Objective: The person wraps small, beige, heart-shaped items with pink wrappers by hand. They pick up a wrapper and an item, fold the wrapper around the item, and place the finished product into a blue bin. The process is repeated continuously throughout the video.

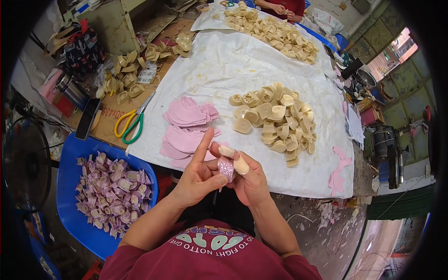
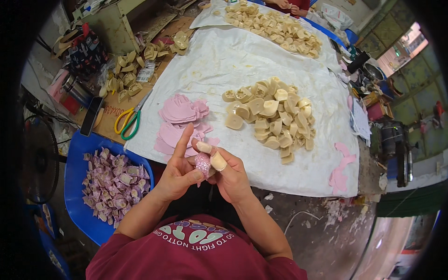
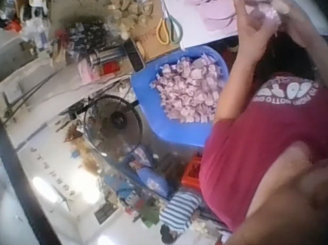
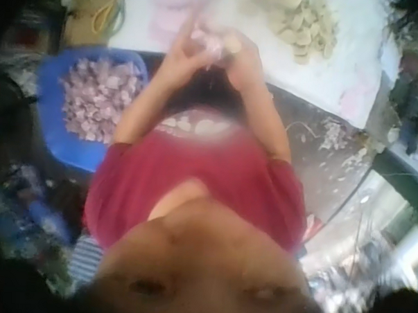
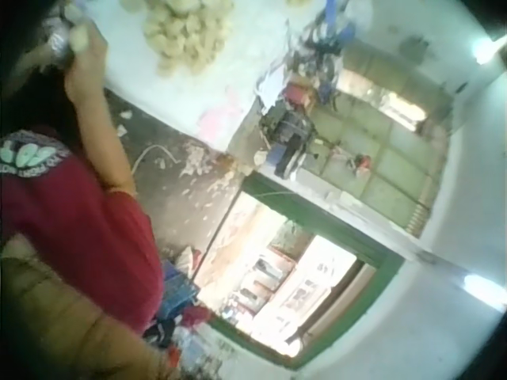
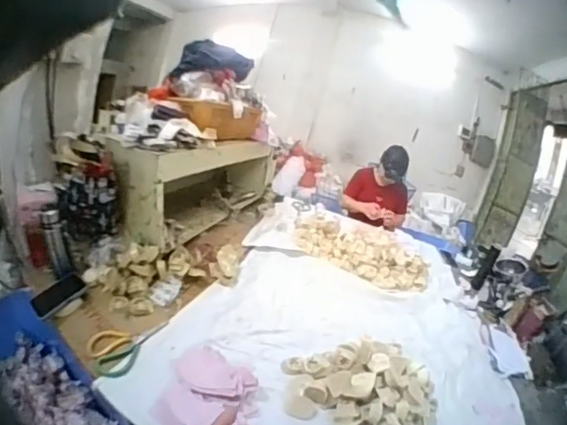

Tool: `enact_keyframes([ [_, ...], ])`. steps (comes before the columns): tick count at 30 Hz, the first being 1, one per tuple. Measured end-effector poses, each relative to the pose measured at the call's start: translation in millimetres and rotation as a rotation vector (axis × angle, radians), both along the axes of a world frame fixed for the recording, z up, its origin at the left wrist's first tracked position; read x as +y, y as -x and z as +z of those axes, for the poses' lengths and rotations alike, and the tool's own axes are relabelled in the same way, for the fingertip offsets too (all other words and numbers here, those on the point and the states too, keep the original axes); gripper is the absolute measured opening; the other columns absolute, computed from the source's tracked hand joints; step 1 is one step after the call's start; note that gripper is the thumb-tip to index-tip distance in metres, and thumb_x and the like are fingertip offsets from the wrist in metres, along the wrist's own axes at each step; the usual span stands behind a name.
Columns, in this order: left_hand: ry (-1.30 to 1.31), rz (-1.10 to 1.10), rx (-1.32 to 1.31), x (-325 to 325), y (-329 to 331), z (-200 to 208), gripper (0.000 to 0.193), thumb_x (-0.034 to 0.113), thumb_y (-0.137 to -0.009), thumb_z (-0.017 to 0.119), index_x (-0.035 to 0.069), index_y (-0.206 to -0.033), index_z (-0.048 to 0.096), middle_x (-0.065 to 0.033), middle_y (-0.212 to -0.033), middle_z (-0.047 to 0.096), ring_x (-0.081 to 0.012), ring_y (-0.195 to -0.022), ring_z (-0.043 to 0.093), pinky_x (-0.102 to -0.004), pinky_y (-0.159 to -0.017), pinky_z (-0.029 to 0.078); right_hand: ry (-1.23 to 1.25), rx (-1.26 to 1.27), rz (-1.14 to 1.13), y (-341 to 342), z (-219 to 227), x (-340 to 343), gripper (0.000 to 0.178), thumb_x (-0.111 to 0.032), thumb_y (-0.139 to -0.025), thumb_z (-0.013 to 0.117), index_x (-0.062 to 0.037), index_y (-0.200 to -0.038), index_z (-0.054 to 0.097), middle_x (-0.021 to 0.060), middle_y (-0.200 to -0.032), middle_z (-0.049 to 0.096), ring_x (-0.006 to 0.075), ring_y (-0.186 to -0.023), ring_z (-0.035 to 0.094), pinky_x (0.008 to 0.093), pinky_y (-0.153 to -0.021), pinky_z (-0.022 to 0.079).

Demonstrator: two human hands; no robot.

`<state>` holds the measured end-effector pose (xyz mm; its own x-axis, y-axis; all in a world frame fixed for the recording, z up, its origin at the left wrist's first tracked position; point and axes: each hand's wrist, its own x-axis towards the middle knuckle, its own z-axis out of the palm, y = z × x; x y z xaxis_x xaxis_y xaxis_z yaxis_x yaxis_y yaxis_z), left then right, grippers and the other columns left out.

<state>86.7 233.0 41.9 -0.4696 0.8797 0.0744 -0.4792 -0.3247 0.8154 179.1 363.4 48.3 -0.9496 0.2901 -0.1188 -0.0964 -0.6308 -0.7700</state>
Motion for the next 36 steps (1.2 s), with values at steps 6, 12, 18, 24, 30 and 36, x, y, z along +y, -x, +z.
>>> enact_keyframes([
  [6,0.041,0.112,0.278,8.5,2.4,-5.5,0.097,0.003,-0.087,0.066,0.013,-0.153,-0.004,-0.0138,-0.112,0.061,-0.0130,-0.091,0.060,-0.0273,-0.077,0.049,-0.626,0.025,-0.235,-10.0,-8.3,-6.0,0.032,-0.014,-0.098,0.051,0.0029,-0.124,0.058,0.0083,-0.115,0.064,0.0126,-0.098,0.061,0.0250,-0.084,0.049],
  [12,0.149,0.256,0.930,5.7,8.6,1.5,0.093,0.001,-0.077,0.072,0.006,-0.151,0.016,-0.0145,-0.115,0.061,-0.0234,-0.095,0.060,-0.0336,-0.083,0.048,-0.240,-0.070,-0.282,-5.1,-21.5,13.2,0.028,-0.016,-0.095,0.058,0.0025,-0.116,0.062,0.0099,-0.101,0.068,0.0175,-0.093,0.066,0.0301,-0.082,0.054],
  [18,0.050,0.218,1.512,14.7,25.7,15.4,0.083,0.000,-0.066,0.077,0.003,-0.140,0.038,-0.0157,-0.117,0.060,-0.0320,-0.100,0.058,-0.0385,-0.085,0.047,-0.144,-0.228,-0.097,-17.4,-12.9,29.4,0.017,-0.012,-0.092,0.062,0.0014,-0.101,0.065,0.0108,-0.099,0.068,0.0180,-0.082,0.069,0.0303,-0.069,0.060],
  [24,0.205,0.071,1.558,4.9,37.5,34.0,0.066,0.009,-0.062,0.081,0.004,-0.122,0.054,-0.0118,-0.095,0.059,-0.0307,-0.088,0.059,-0.0371,-0.076,0.047,-0.136,-0.154,-0.024,-24.0,-5.0,33.0,0.013,-0.008,-0.088,0.065,0.0015,-0.097,0.067,0.0093,-0.094,0.069,0.0158,-0.082,0.068,0.0295,-0.070,0.059],
  [30,0.241,0.175,1.633,9.6,32.8,31.3,0.056,0.015,-0.059,0.082,0.006,-0.109,0.058,-0.0089,-0.086,0.060,-0.0288,-0.078,0.061,-0.0376,-0.069,0.047,-0.627,-0.170,-0.135,-14.7,5.1,25.3,0.014,-0.009,-0.088,0.067,0.0009,-0.098,0.067,0.0057,-0.090,0.068,0.0089,-0.080,0.063,0.0237,-0.071,0.051],
  [36,0.194,0.254,1.519,9.3,29.6,30.5,0.048,0.016,-0.060,0.082,0.006,-0.101,0.061,-0.0070,-0.080,0.062,-0.0274,-0.071,0.062,-0.0361,-0.064,0.049,-0.415,-0.045,-0.059,-17.7,-0.6,36.4,0.011,-0.009,-0.089,0.066,0.0003,-0.096,0.066,0.0020,-0.087,0.067,0.0050,-0.077,0.058,0.0216,-0.070,0.048],
])
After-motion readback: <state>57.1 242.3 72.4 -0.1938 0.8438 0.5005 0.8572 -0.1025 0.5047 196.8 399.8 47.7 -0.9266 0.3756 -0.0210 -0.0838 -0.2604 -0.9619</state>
